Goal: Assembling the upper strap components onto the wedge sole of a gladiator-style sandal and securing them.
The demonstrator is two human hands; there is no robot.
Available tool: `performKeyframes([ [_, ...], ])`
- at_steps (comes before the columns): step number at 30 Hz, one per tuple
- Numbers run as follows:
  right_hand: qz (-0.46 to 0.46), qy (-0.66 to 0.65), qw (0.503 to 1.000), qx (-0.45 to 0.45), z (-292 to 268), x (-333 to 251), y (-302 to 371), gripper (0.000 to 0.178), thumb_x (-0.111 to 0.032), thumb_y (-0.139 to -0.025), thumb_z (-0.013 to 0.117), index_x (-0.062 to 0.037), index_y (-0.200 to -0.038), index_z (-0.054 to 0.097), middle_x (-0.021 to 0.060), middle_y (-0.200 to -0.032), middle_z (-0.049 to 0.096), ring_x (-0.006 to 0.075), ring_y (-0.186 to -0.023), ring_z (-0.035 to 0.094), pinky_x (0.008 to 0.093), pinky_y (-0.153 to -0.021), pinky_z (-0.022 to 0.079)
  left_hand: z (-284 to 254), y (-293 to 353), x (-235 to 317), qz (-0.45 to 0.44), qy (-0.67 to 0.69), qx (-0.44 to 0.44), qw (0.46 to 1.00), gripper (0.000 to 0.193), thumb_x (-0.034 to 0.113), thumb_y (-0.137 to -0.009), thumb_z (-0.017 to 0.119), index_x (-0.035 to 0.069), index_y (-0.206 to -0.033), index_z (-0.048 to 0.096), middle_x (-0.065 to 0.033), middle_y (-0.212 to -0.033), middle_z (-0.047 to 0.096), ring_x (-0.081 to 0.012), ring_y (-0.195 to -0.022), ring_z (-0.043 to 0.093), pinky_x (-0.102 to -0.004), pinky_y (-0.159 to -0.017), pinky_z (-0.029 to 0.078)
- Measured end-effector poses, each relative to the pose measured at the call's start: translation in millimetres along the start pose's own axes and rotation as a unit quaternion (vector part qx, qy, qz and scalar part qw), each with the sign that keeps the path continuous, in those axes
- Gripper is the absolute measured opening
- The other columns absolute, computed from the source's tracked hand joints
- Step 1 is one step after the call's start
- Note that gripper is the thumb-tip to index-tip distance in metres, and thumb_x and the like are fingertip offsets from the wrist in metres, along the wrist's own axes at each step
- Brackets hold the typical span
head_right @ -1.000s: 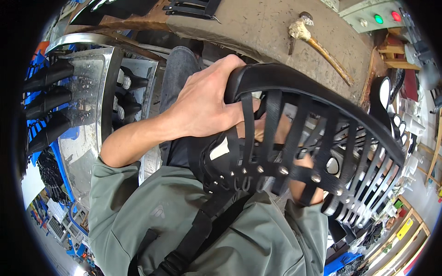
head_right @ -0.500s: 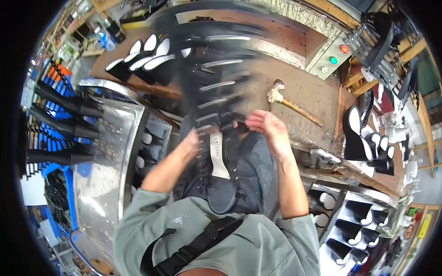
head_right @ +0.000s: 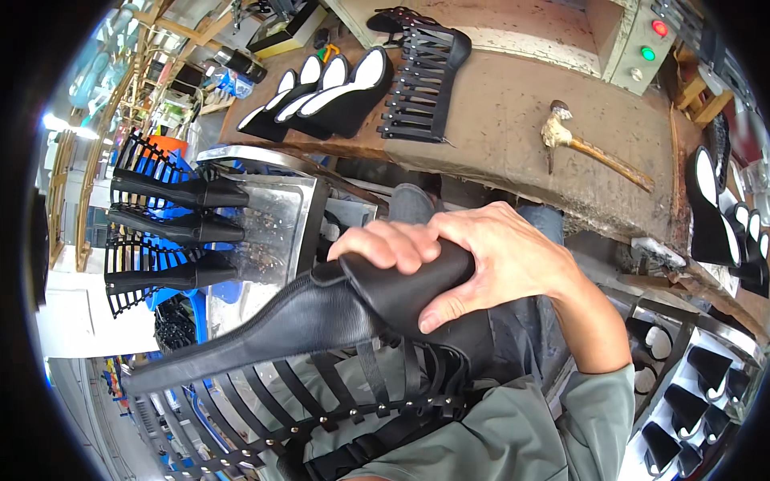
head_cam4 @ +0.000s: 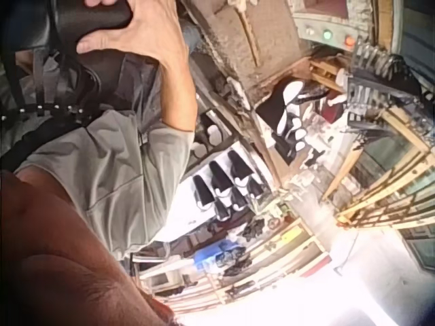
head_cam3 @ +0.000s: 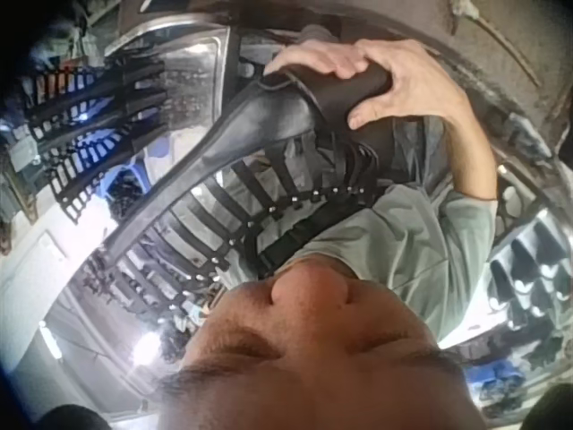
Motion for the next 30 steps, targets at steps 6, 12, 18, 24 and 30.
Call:
performKeyframes([
  [6, 0.017, 0.013, 1.000, -0.020, 3, 0, -3, 0.067, -0.060, -0.054, 0.082, -0.0009, -0.073, 0.056, 0.0116, -0.061, 0.054, 0.0318, -0.056, 0.056, 0.0370, -0.051, 0.041, -3, -1, 10, 0.056, 0.028, 0.020, 0.998, 0.032, 0.027, -0.088, 0.065, -0.003, -0.092, 0.057, -0.0192, -0.092, 0.064, -0.0329, -0.090, 0.062, -0.0461, -0.087, 0.048],
  [12, 0.039, 0.044, 0.998, 0.012, -9, 1, 3, 0.065, -0.059, -0.056, 0.081, -0.0013, -0.075, 0.058, 0.0121, -0.064, 0.058, 0.0317, -0.059, 0.060, 0.0374, -0.052, 0.044, -2, -2, 0, -0.010, -0.038, 0.019, 0.999, 0.035, 0.025, -0.084, 0.071, -0.003, -0.099, 0.056, -0.0193, -0.097, 0.063, -0.0323, -0.096, 0.061, -0.0459, -0.092, 0.047],
  [18, -0.076, 0.210, 0.953, 0.206, -52, -58, 21, 0.067, -0.058, -0.055, 0.081, -0.0026, -0.087, 0.062, 0.0081, -0.071, 0.060, 0.0262, -0.061, 0.061, 0.0328, -0.056, 0.048, -104, 28, -113, -0.397, 0.015, 0.009, 0.918, 0.074, 0.034, -0.076, 0.076, 0.001, -0.133, 0.042, -0.0149, -0.130, 0.050, -0.0283, -0.123, 0.048, -0.0405, -0.104, 0.038],
  [24, -0.118, 0.210, 0.963, 0.119, -15, -59, 59, 0.070, -0.056, -0.067, 0.072, -0.0010, -0.108, 0.057, 0.0159, -0.110, 0.058, 0.0316, -0.101, 0.058, 0.0431, -0.089, 0.046, -121, -4, -95, -0.343, -0.062, -0.068, 0.935, 0.079, 0.026, -0.070, 0.082, 0.001, -0.135, 0.044, -0.0107, -0.130, 0.052, -0.0207, -0.119, 0.051, -0.0330, -0.103, 0.039],
  [30, 0.266, -0.094, 0.953, 0.111, -7, 44, 69, 0.099, -0.044, -0.070, 0.080, 0.0033, -0.140, 0.028, 0.0287, -0.128, 0.048, 0.0386, -0.121, 0.050, 0.0403, -0.100, 0.041, -45, -59, -39, -0.197, -0.401, -0.236, 0.863, 0.072, 0.020, -0.057, 0.087, 0.005, -0.123, 0.060, -0.0095, -0.114, 0.060, -0.0209, -0.104, 0.058, -0.0320, -0.091, 0.045],
])
Point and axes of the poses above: each hand's wrist, its own y-axis away from the middle knuckle, its own z-axis out of the palm, x = y × z, the point moved 10 cm from there along -y, towards the middle knuckle
